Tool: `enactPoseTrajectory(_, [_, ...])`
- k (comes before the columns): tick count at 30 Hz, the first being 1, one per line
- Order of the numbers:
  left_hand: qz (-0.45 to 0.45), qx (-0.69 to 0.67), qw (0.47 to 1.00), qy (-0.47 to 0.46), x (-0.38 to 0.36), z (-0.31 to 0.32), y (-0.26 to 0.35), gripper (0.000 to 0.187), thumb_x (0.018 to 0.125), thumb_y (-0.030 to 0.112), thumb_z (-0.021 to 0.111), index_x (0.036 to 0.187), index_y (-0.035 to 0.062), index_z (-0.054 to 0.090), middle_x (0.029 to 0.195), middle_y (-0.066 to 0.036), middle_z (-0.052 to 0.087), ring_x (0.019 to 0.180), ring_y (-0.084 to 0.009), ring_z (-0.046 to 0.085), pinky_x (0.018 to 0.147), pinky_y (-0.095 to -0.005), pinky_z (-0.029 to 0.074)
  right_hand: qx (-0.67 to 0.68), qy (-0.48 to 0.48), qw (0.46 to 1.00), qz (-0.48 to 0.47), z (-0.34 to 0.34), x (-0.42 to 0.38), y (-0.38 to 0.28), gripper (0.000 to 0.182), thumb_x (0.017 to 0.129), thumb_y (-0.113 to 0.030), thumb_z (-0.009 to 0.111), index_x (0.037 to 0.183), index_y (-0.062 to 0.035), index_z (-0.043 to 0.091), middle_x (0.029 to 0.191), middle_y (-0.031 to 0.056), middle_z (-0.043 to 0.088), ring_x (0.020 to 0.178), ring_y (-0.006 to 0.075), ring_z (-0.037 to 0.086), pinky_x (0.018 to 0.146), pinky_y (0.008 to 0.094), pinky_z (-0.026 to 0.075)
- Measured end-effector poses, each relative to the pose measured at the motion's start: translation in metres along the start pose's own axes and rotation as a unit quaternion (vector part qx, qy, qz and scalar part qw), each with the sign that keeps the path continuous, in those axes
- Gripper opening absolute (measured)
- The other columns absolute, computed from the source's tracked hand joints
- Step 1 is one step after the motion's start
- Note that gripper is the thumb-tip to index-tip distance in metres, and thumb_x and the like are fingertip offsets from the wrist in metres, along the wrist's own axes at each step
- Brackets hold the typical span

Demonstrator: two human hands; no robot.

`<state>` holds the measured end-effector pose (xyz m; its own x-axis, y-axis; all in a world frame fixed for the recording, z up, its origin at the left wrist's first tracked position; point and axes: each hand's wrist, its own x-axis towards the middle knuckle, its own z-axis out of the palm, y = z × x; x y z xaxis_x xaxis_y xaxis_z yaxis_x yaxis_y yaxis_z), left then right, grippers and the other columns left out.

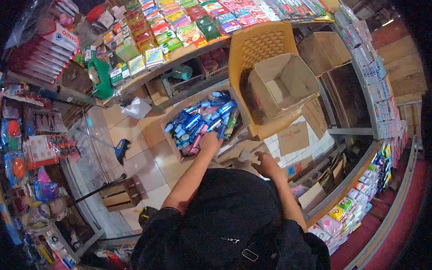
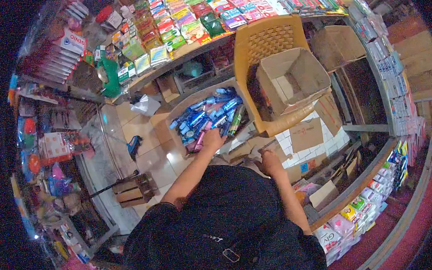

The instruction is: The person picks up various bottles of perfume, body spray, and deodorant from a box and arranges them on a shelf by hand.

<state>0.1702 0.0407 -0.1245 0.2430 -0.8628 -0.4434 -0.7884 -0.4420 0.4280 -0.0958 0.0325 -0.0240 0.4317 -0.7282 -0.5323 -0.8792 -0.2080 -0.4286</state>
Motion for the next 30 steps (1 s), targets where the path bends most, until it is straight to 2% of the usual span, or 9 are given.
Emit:
enactPoseTrajectory(11, [0.049,-0.071,0.996,-0.006,0.003,-0.017,0.002,0.037,0.076,0.035,0.072,0.088,-0.0003,0.068,0.086,-0.022,0.068,0.085,-0.0374,0.067,0.077,-0.0464,0.054,0.091,-0.01,0.995,0.046,-0.001,-0.005,0.004,0.05,0.083,-0.028,0.072,0.121,0.0012,0.059,0.102,0.0196,0.069,0.092,0.0283,0.067,0.08,0.038,0.053])
enactPoseTrajectory(13, [0.078,-0.162,0.984,0.016,-0.006,-0.028,0.003,0.036,0.076,0.035,0.071,0.08,-0.0005,0.065,0.071,-0.019,0.064,0.07,-0.0337,0.064,0.064,-0.0447,0.05,0.16,-0.006,0.987,0.022,-0.001,0.002,0.0,0.048,0.084,-0.029,0.072,0.12,0.0007,0.06,0.101,0.0184,0.069,0.093,0.0258,0.067,0.079,0.0366,0.053])
enactPoseTrajectory(15, [0.09,-0.234,0.968,-0.009,-0.016,-0.045,0.01,0.037,0.077,0.035,0.071,0.076,-0.0006,0.062,0.063,-0.015,0.06,0.059,-0.0304,0.06,0.056,-0.0431,0.045,0.25,0.002,0.968,-0.007,-0.009,0.015,-0.016,0.046,0.085,-0.03,0.072,0.119,-0.0006,0.061,0.101,0.018,0.069,0.098,0.0258,0.066,0.081,0.0363,0.053])
enactPoseTrajectory(16, [0.124,-0.245,0.962,-0.011,-0.025,-0.059,0.017,0.035,0.079,0.033,0.071,0.075,0.0001,0.06,0.059,-0.013,0.055,0.055,-0.0272,0.054,0.053,-0.0413,0.04,0.284,0.018,0.959,-0.006,-0.003,0.024,-0.019,0.045,0.086,-0.031,0.072,0.118,-0.0011,0.062,0.096,0.0117,0.069,0.091,0.0185,0.065,0.077,0.0321,0.053])
enactPoseTrajectory(19, [0.192,-0.265,0.944,-0.034,-0.043,-0.082,0.037,0.032,0.082,0.03,0.07,0.074,0.0015,0.058,0.056,-0.01,0.051,0.05,-0.0224,0.047,0.049,-0.0387,0.035,0.533,0.002,0.845,0.039,-0.028,0.029,-0.07,0.04,0.087,-0.029,0.072,0.117,-0.0024,0.063,0.093,0.0041,0.067,0.084,0.0149,0.063,0.074,0.0301,0.052])
enactPoseTrajectory(20, [0.235,-0.272,0.932,-0.046,-0.046,-0.09,0.041,0.031,0.082,0.03,0.07,0.074,0.0022,0.058,0.059,-0.01,0.053,0.052,-0.0217,0.049,0.049,-0.0378,0.037,0.549,0.019,0.834,-0.053,-0.021,0.04,-0.069,0.035,0.089,-0.027,0.071,0.114,-0.0032,0.063,0.092,-0.0008,0.066,0.083,0.011,0.06,0.073,0.0276,0.05])
enactPoseTrajectory(24, [0.235,-0.294,0.921,-0.1,-0.052,-0.093,0.042,0.025,0.081,0.028,0.072,0.09,0.0048,0.068,0.067,-0.007,0.058,0.061,-0.0167,0.056,0.059,-0.0345,0.046,0.551,-0.02,0.834,-0.037,-0.023,0.047,-0.068,0.027,0.089,-0.023,0.071,0.106,-0.0032,0.064,0.093,0.0,0.066,0.085,0.009,0.06,0.078,0.0257,0.049])
enactPoseTrajectory(28, [0.171,-0.18,0.968,0.048,-0.028,-0.092,-0.005,0.034,0.079,0.033,0.074,0.094,0.0021,0.07,0.08,-0.014,0.064,0.077,-0.0289,0.062,0.086,-0.044,0.045,0.541,0.023,0.84,-0.038,-0.007,0.048,-0.055,0.024,0.089,-0.021,0.072,0.104,-0.0037,0.064,0.093,-0.0004,0.066,0.085,0.0083,0.06,0.078,0.0274,0.05])
enactPoseTrajectory(30, [0.075,-0.007,0.975,0.208,-0.013,-0.084,-0.035,0.033,0.081,0.029,0.071,0.097,0.0007,0.068,0.102,-0.019,0.06,0.103,-0.035,0.056,0.093,-0.0497,0.04,0.548,0.031,0.836,-0.022,-0.002,0.045,-0.047,0.024,0.088,-0.019,0.072,0.104,-0.0034,0.063,0.093,-0.0008,0.066,0.084,0.008,0.059,0.077,0.0282,0.05])
